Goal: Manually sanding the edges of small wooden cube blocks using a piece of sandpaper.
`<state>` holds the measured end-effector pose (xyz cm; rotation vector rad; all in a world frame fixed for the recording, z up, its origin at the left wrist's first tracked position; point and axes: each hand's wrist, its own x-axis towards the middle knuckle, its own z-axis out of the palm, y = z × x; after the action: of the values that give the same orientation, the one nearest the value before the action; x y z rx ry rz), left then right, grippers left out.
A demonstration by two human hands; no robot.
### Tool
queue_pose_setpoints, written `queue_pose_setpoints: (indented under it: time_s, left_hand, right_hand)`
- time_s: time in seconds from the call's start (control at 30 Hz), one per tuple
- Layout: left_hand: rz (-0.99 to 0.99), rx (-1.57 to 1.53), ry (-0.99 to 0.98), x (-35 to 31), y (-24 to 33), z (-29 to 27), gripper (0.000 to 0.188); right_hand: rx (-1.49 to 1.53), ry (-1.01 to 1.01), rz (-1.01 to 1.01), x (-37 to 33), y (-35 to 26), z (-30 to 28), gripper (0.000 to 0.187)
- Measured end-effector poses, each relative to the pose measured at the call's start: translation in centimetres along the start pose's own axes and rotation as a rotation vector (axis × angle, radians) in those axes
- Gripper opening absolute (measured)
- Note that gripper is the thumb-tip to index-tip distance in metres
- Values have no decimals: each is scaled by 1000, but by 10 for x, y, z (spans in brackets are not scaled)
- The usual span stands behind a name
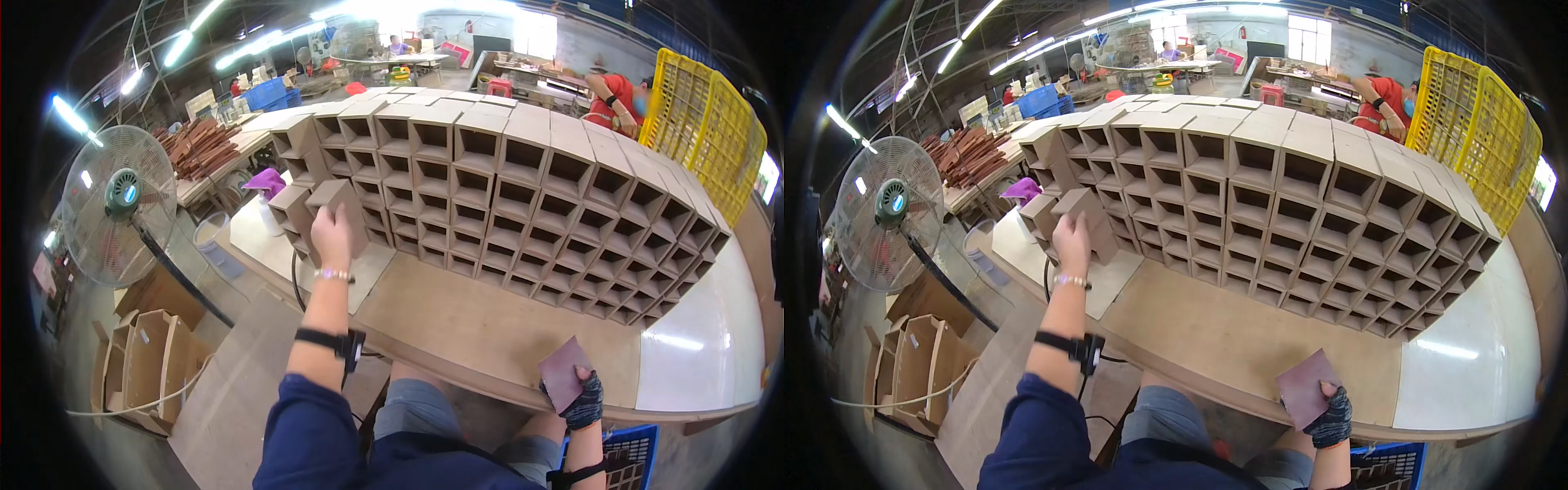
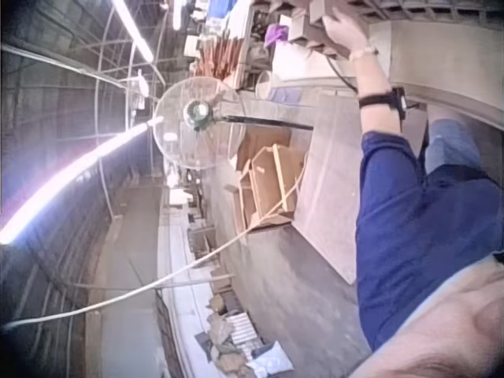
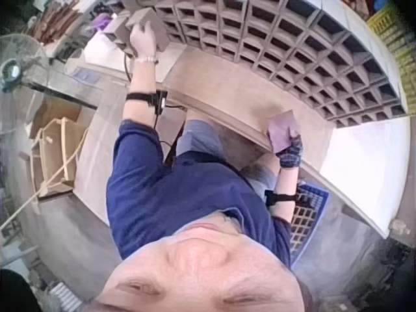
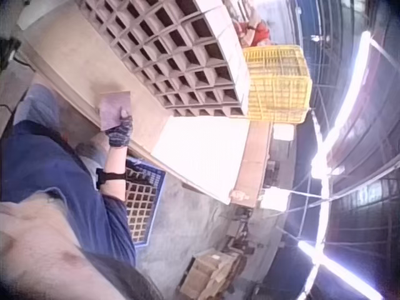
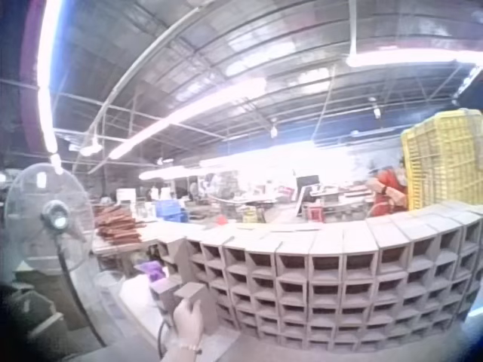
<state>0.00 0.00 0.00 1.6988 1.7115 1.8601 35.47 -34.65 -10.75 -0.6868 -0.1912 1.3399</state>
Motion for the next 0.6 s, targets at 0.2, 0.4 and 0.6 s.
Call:
queue_pose_setpoints:
  time_s: [0.2,0.4,0.6]
  left_hand:
    - [-78,-512,-347,-128,60,-50,26]
    - [38,-574,-950,-238,105,-53,13]
    - [212,-618,-933,-287,123,-35,12]
  right_hand:
    - [-481,-19,-290,-4,-6,-3,52]
    - [-1083,-124,-967,-15,4,115,41]
    - [-2164,-244,-800,-3,19,113,33]
